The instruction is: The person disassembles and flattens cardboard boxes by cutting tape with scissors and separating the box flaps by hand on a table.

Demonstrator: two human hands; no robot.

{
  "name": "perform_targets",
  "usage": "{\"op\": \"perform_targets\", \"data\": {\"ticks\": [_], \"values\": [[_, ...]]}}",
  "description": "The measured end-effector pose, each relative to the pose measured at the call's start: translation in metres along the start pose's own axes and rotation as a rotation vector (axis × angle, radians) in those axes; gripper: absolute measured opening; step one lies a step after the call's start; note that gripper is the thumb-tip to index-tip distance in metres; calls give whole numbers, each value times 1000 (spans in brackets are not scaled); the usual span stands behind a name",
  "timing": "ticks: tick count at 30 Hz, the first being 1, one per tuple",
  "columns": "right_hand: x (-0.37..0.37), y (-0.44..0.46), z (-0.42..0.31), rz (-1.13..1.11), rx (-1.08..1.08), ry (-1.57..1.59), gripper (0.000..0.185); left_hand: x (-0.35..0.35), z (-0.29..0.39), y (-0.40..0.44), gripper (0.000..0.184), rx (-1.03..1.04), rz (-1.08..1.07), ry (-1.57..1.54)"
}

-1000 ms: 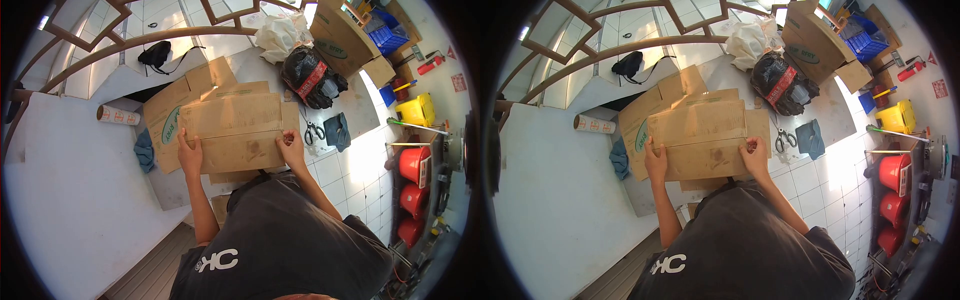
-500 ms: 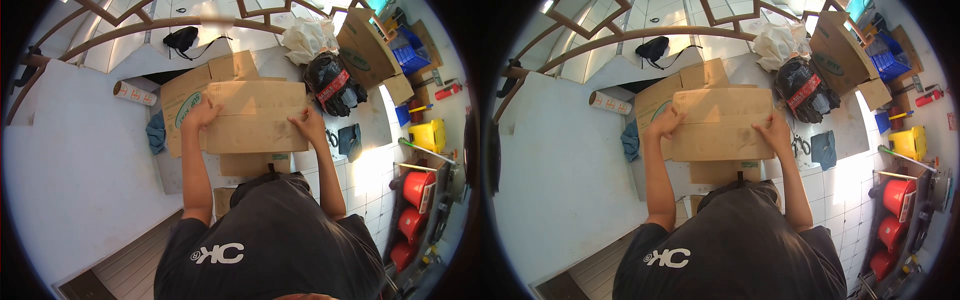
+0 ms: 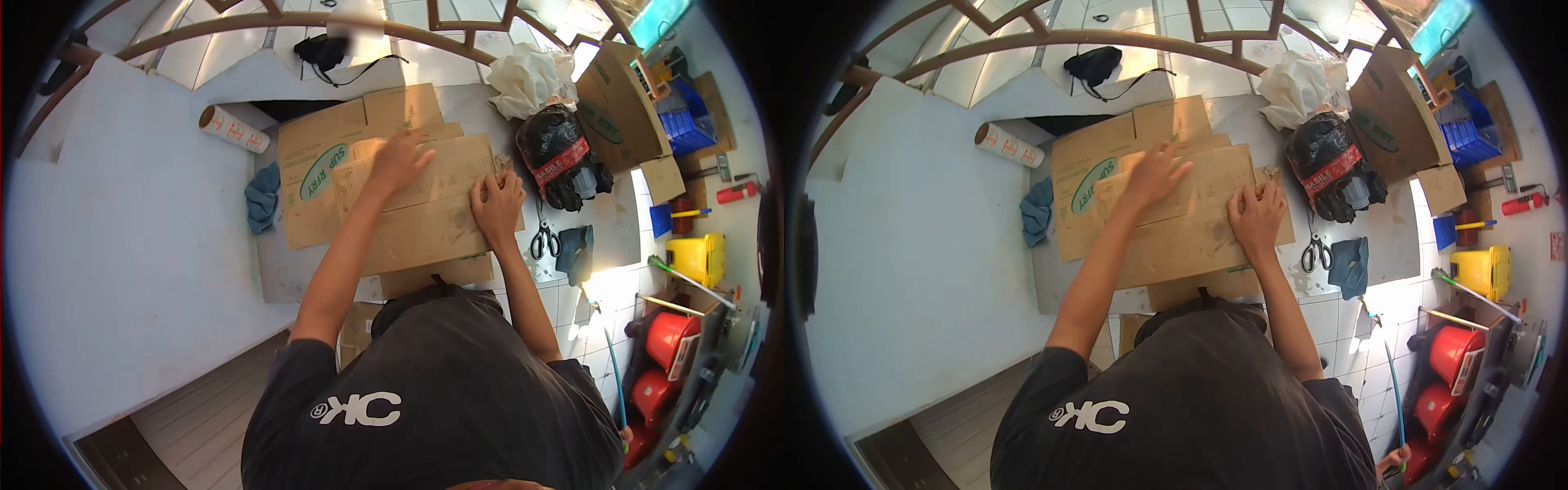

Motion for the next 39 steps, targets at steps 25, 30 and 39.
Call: {"op": "perform_targets", "data": {"ticks": [25, 30, 39], "values": [[-19, -33, -119, -330, -473, 296, 38, 39, 5, -2, 71, -6, -105, 72], [-87, -49, -116, -427, -640, 265, 30, 32, -3, 4, 75, 14, -164, 53], [-107, -50, -49, -855, -553, 250, 14, -23, 66, -67, 120, 166, -560, 444]]}}
Point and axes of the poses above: each hand's wrist, its own y-axis towards the middle knuckle, its own x-axis out of the palm, z = x × y, the point moved 3 cm from there along y, towards the middle knuckle, and after that the axes turned 13 degrees about -y, right-handed, at the moved point
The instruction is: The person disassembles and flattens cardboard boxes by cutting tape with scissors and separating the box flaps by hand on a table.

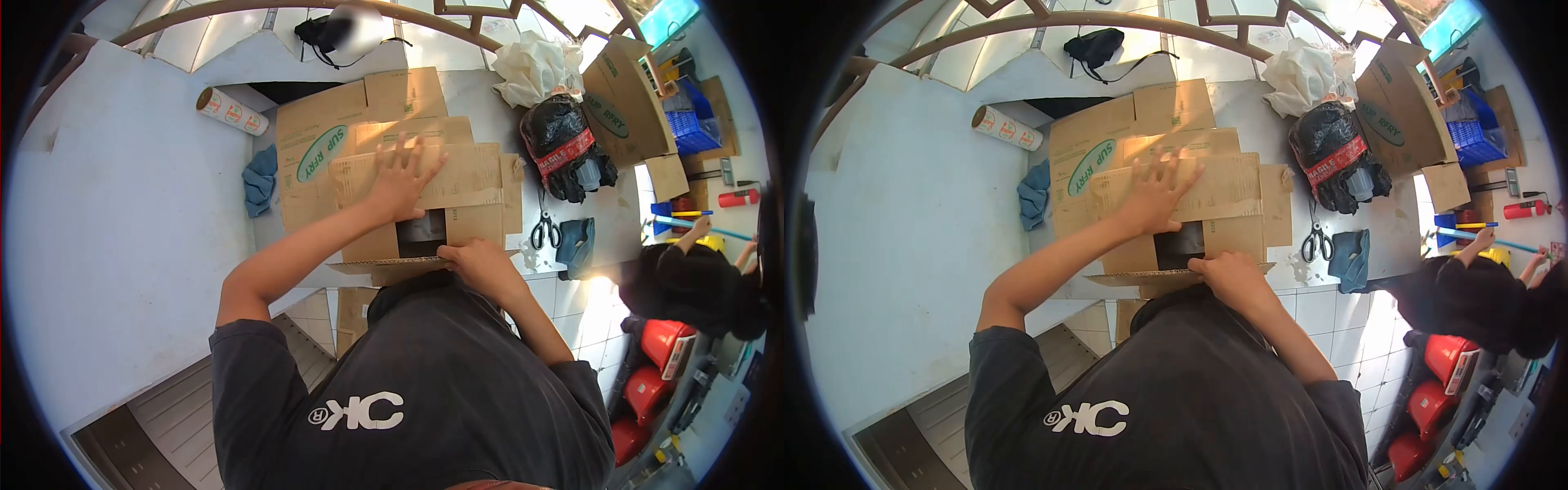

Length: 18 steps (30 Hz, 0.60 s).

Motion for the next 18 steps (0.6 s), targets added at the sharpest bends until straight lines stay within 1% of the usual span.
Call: {"op": "perform_targets", "data": {"ticks": [1, 2, 5, 7, 8, 9, 10, 11, 12, 14, 15, 17, 18], "values": [[2, -3, 0, -34, -1, 27, 16, -1, 1, -6, 124, -111, 16, 21], [2, -3, -1, -64, -1, 51, 20, 2, -4, -6, 124, -112, 15, 30], [-5, -11, -12, 2, -8, -1, 25, 1, -21, -7, 125, -98, -9, -20], [-11, -17, -17, 38, -14, 7, 25, -9, -33, -3, 123, -49, -91, -54], [-12, -20, -18, 70, -19, 9, 25, -11, -39, 0, 123, -59, -91, -56], [-8, -23, -19, 67, -29, 9, 25, -13, -43, 4, 121, -17, -114, -82], [-3, -27, -19, 113, -46, 27, 26, -14, -47, 7, 119, 27, -138, -107], [2, -30, -19, 160, -64, 42, 27, -10, -52, 11, 119, 18, -134, -108], [8, -34, -18, 159, -77, 36, 27, -4, -56, 15, 117, 41, -119, -117], [16, -43, -16, 236, -91, 53, 22, 3, -57, 17, 115, 53, -99, -130], [15, -47, -15, 235, -101, 51, 22, 3, -54, 16, 115, 61, -85, -136], [8, -50, -15, 185, -217, 202, 24, 0, -44, 16, 114, 69, -70, -129], [0, -43, -10, 193, -220, 202, 24, 1, -33, 14, 115, 73, -40, -91]]}}
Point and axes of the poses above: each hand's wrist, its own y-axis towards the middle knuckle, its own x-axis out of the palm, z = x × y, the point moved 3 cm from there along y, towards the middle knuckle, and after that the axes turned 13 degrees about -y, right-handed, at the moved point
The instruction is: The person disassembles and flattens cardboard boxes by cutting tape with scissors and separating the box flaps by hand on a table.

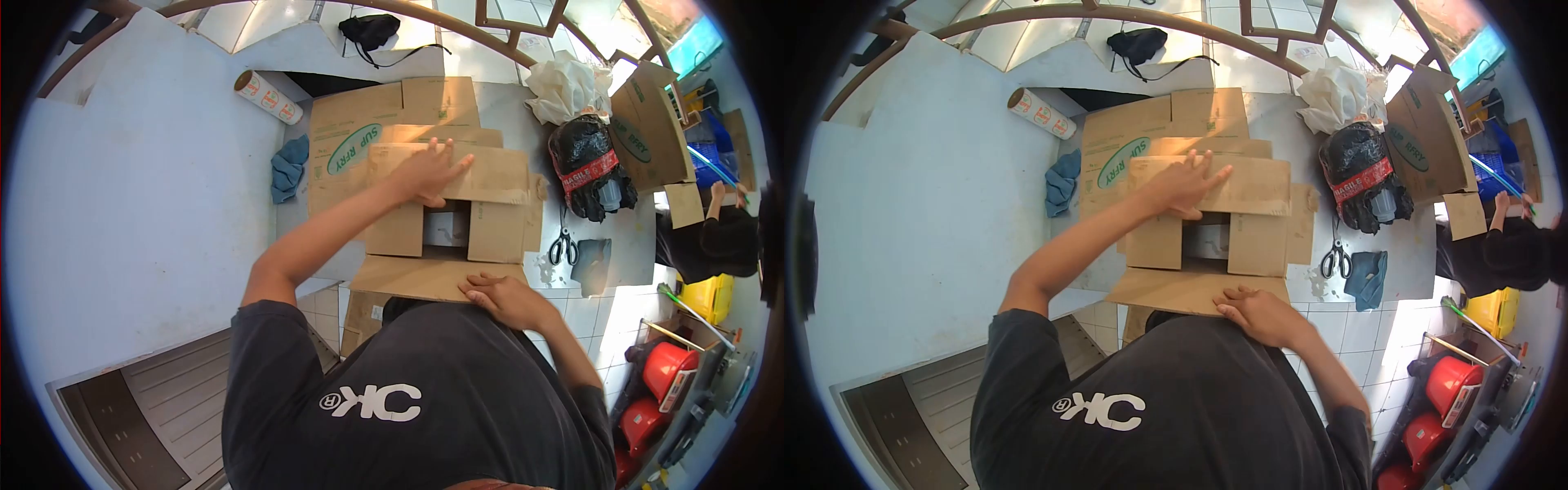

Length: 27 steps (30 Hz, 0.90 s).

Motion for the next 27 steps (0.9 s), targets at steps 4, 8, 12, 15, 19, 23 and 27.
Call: {"op": "perform_targets", "data": {"ticks": [4, 8, 12, 15, 19, 23, 27], "values": [[1, 59, 22, -719, -42, -74, 32, -3, 22, 4, 118, 41, 52, 70], [78, 131, 33, -205, -785, -274, 25, -6, 20, 14, 118, 42, 43, 32], [134, 182, 6, -9, -893, -324, 43, -1, 19, 11, 120, 29, 76, 25], [152, 192, -6, 60, -736, -218, 48, -3, 8, 6, 120, 31, 46, 42], [180, 198, 3, -97, -744, -240, 44, -12, -2, -8, 125, 102, -5, -40], [168, 202, 1, -10, -759, -301, 34, -25, -15, -4, 120, 135, -73, -68], [161, 212, 6, 66, -777, -236, 30, -37, -26, 11, 113, 157, -228, -167]]}}
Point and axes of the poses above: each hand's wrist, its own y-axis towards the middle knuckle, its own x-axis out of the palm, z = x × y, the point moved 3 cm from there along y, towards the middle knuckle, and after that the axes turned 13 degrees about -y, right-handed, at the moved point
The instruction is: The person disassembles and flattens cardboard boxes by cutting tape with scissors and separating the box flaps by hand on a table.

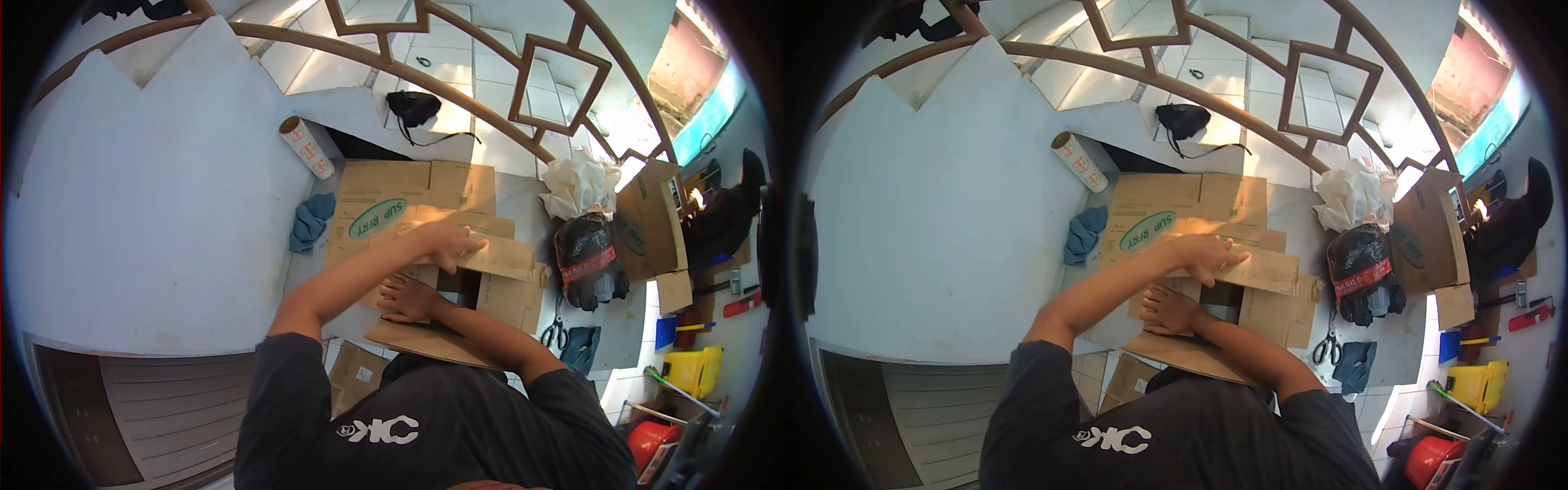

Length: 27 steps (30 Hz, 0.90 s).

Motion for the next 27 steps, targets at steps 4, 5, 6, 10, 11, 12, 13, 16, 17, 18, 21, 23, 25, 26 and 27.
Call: {"op": "perform_targets", "data": {"ticks": [4, 5, 6, 10, 11, 12, 13, 16, 17, 18, 21, 23, 25, 26, 27], "values": [[-6, -5, 8, 91, -24, 24, 31, -17, -9, 11, 107, -3, -108, -98], [-6, -4, 10, 113, -21, 27, 32, -14, -13, 14, 102, -3, -84, -85], [-5, -4, 12, 121, -12, 34, 32, -3, -14, 14, 102, -4, -98, -87], [18, -13, 3, 80, 100, 81, 33, 52, 14, -4, 99, -15, 359, 262], [24, -16, 0, 110, 143, 75, 32, 58, 17, -14, 98, -18, 527, 282], [15, -16, -4, 114, 161, 92, 32, 69, 0, -22, 93, -140, 436, 72], [13, -16, -3, -100, 194, 169, 34, 82, -20, -35, 87, -268, 336, -138], [18, -15, 1, -124, 129, 186, 35, 96, -35, -90, 78, -451, 545, 207], [15, -13, -1, 70, 45, 95, 34, 102, -40, -99, 76, -391, 653, 109], [17, -13, -3, 72, 36, 113, 34, 108, -45, -107, 75, -333, 765, 10], [18, -11, -5, 22, 88, 167, 32, 108, -47, -105, 74, -338, 711, 174], [14, -10, 0, 25, 63, 138, 31, 102, -62, -100, 80, -327, 650, 148], [11, -9, 2, 37, 46, 115, 30, 100, -73, -93, 85, -302, 595, 129], [8, -8, 5, 59, 33, 97, 30, 99, -76, -91, 85, -282, 585, 139], [9, -9, 6, 55, 35, 88, 30, 91, -75, -92, 85, -261, 570, 149]]}}
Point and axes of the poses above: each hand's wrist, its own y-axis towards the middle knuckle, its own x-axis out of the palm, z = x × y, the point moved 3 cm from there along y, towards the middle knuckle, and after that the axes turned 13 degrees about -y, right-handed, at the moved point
